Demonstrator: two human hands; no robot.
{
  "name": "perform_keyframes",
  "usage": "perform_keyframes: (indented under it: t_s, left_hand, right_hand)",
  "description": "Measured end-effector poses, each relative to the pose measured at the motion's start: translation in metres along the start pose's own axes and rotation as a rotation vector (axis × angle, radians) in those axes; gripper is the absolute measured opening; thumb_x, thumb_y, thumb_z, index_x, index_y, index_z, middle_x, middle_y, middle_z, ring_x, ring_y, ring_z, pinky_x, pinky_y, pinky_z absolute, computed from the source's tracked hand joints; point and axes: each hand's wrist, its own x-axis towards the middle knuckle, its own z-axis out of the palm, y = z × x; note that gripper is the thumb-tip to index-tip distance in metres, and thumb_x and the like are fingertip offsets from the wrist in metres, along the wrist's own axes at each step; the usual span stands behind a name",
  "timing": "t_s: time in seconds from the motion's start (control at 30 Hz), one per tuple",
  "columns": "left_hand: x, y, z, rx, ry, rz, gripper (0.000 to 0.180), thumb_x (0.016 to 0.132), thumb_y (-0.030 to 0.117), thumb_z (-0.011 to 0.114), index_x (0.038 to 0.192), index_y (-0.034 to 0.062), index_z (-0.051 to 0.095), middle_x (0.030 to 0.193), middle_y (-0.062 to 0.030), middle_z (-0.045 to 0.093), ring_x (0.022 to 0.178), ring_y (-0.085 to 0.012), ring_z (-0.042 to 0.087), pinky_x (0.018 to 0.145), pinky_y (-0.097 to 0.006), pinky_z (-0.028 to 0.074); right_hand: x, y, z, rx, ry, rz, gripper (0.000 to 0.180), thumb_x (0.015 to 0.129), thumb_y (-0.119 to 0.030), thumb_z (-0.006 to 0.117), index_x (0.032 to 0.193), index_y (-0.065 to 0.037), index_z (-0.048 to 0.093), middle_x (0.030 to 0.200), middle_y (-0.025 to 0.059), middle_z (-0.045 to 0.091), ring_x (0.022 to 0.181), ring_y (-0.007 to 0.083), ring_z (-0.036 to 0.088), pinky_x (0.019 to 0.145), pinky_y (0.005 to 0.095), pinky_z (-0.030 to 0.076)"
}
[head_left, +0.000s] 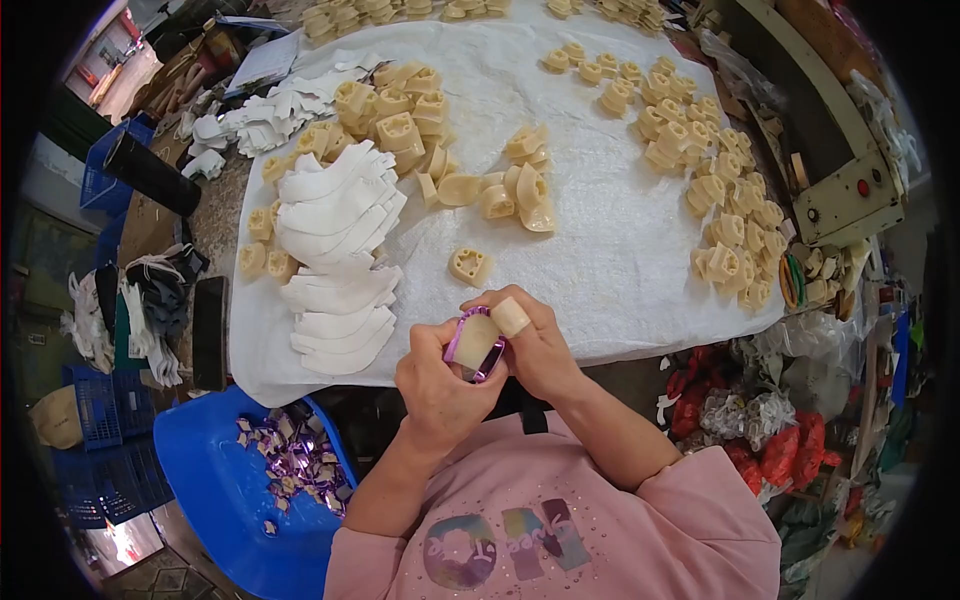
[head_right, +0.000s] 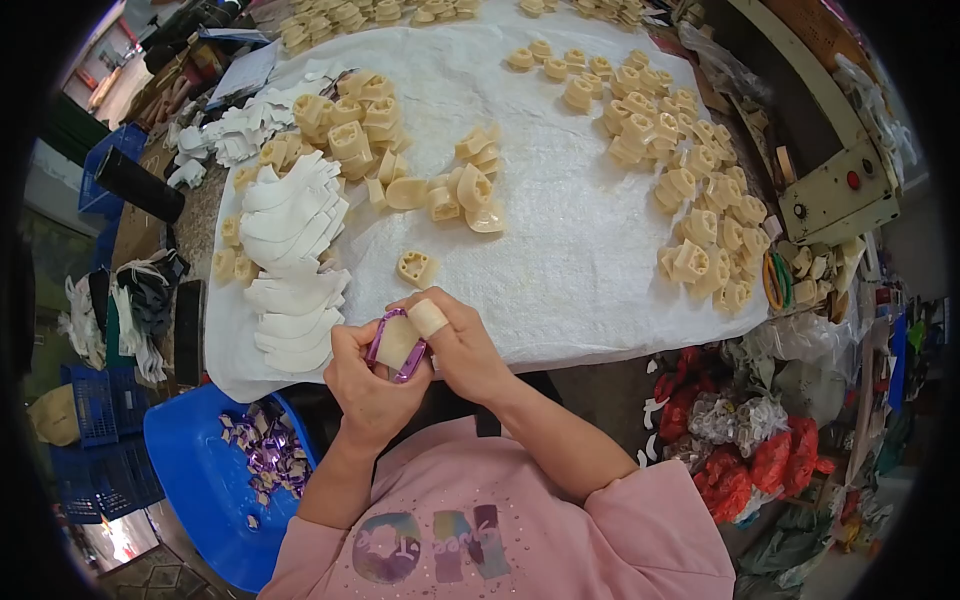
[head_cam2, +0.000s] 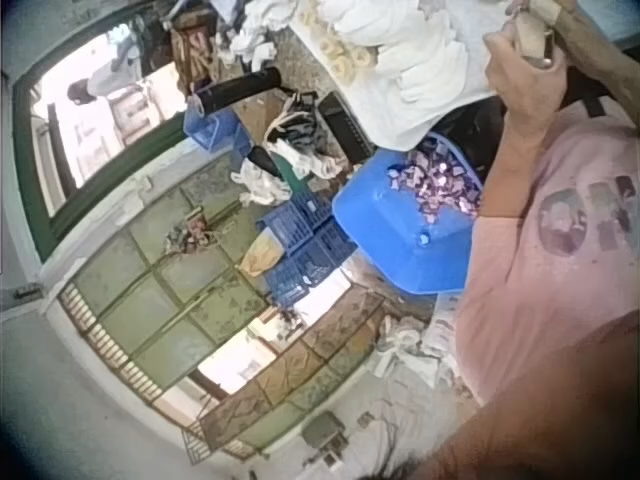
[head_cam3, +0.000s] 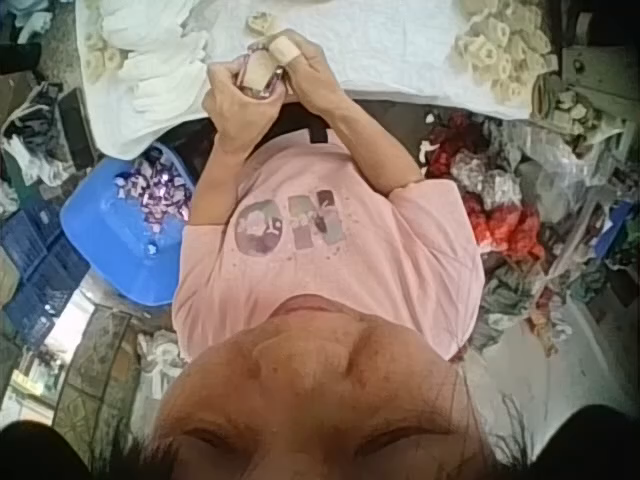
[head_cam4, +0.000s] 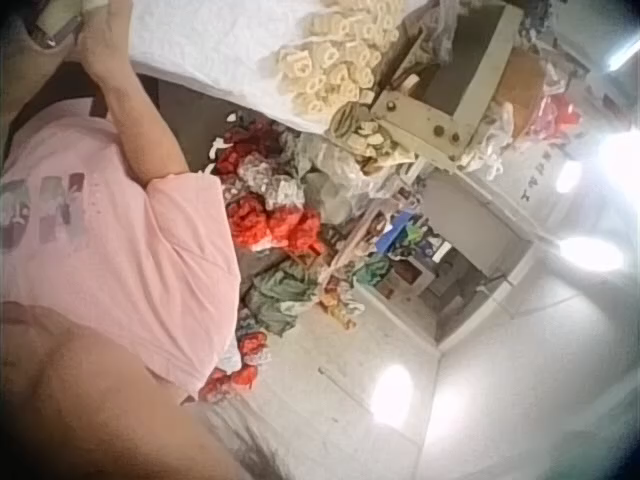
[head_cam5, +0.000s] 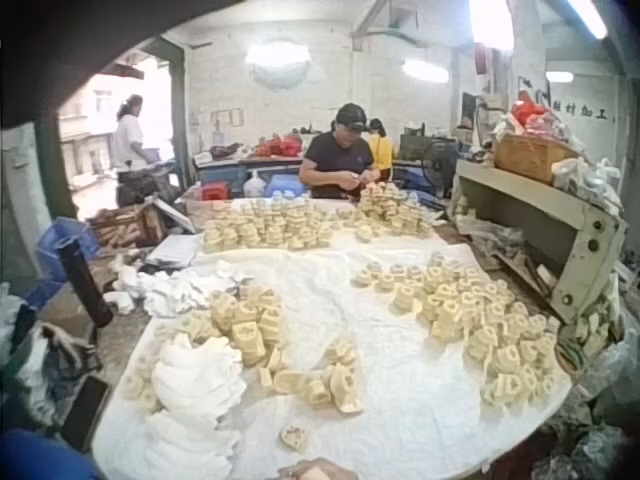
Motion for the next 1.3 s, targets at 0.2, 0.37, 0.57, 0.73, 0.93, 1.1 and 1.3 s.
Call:
perform_keyframes:
  t_s: [0.2, 0.37, 0.57, 0.73, 0.93, 1.1, 1.3]
  left_hand:
    - [-0.007, 0.003, 0.001, 0.011, 0.065, -0.046, 0.051, 0.056, 0.010, 0.085, 0.091, 0.0009, 0.048, 0.070, -0.0121, 0.061, 0.058, -0.0242, 0.064, 0.052, -0.031, 0.051]
    - [-0.010, -0.003, 0.008, 0.059, 0.087, -0.059, 0.050, 0.057, 0.011, 0.085, 0.090, 0.0012, 0.048, 0.070, -0.0130, 0.061, 0.058, -0.0248, 0.064, 0.051, -0.032, 0.050]
    - [0.002, -0.009, -0.011, -0.810, -0.126, -0.571, 0.030, 0.080, 0.009, 0.068, 0.095, 0.0002, 0.044, 0.074, -0.0070, 0.058, 0.064, -0.0094, 0.057, 0.057, -0.021, 0.046]
    - [-0.003, -0.022, -0.028, -1.205, -0.442, -0.696, 0.029, 0.089, 0.025, 0.057, 0.097, -0.0012, 0.047, 0.082, -0.0045, 0.055, 0.068, -0.0056, 0.049, 0.060, -0.019, 0.039]
    - [-0.012, -0.030, -0.035, -0.733, -0.214, -0.375, 0.025, 0.089, 0.017, 0.062, 0.103, -0.0017, 0.053, 0.092, -0.0039, 0.055, 0.085, -0.0081, 0.050, 0.076, -0.023, 0.041]
    - [-0.017, -0.027, -0.045, -1.018, -0.139, -0.468, 0.020, 0.089, 0.010, 0.063, 0.101, -0.0028, 0.055, 0.092, -0.0034, 0.056, 0.082, -0.0081, 0.052, 0.075, -0.023, 0.043]
    - [-0.044, -0.057, -0.085, -0.520, 0.112, -0.481, 0.024, 0.088, 0.005, 0.059, 0.109, -0.0060, 0.058, 0.093, -0.0060, 0.060, 0.081, -0.0109, 0.055, 0.074, -0.024, 0.045]
  right_hand:
    - [-0.008, -0.005, 0.006, 0.458, -0.120, 0.090, 0.028, 0.096, -0.019, 0.044, 0.110, 0.001, 0.056, 0.102, 0.0092, 0.061, 0.093, 0.0159, 0.058, 0.077, 0.0281, 0.047]
    - [-0.006, -0.007, 0.009, -0.374, 0.012, -0.161, 0.027, 0.093, -0.015, 0.045, 0.111, 0.001, 0.056, 0.102, 0.0123, 0.061, 0.093, 0.0173, 0.059, 0.078, 0.0291, 0.047]
    - [0.008, -0.005, -0.010, -0.302, -0.182, -0.183, 0.031, 0.092, -0.020, 0.051, 0.118, -0.003, 0.054, 0.106, 0.0104, 0.055, 0.097, 0.0203, 0.052, 0.083, 0.0308, 0.042]
    - [0.014, -0.009, -0.008, -0.320, -0.304, -0.312, 0.030, 0.088, -0.018, 0.059, 0.113, -0.003, 0.053, 0.105, 0.0075, 0.048, 0.100, 0.0195, 0.044, 0.090, 0.0321, 0.035]
    - [0.022, -0.027, 0.003, -0.733, -0.338, -0.500, 0.026, 0.077, -0.013, 0.063, 0.098, -0.003, 0.051, 0.095, 0.0128, 0.047, 0.090, 0.0306, 0.042, 0.082, 0.0382, 0.037]
    - [0.024, -0.023, 0.019, -0.759, -0.340, -0.535, 0.022, 0.079, -0.016, 0.064, 0.093, -0.003, 0.052, 0.084, 0.0105, 0.049, 0.081, 0.0296, 0.043, 0.077, 0.0379, 0.037]
    - [0.051, -0.019, 0.038, -0.685, -0.367, -0.467, 0.016, 0.079, -0.012, 0.065, 0.091, -0.005, 0.058, 0.084, 0.0088, 0.054, 0.085, 0.0285, 0.048, 0.075, 0.0371, 0.038]
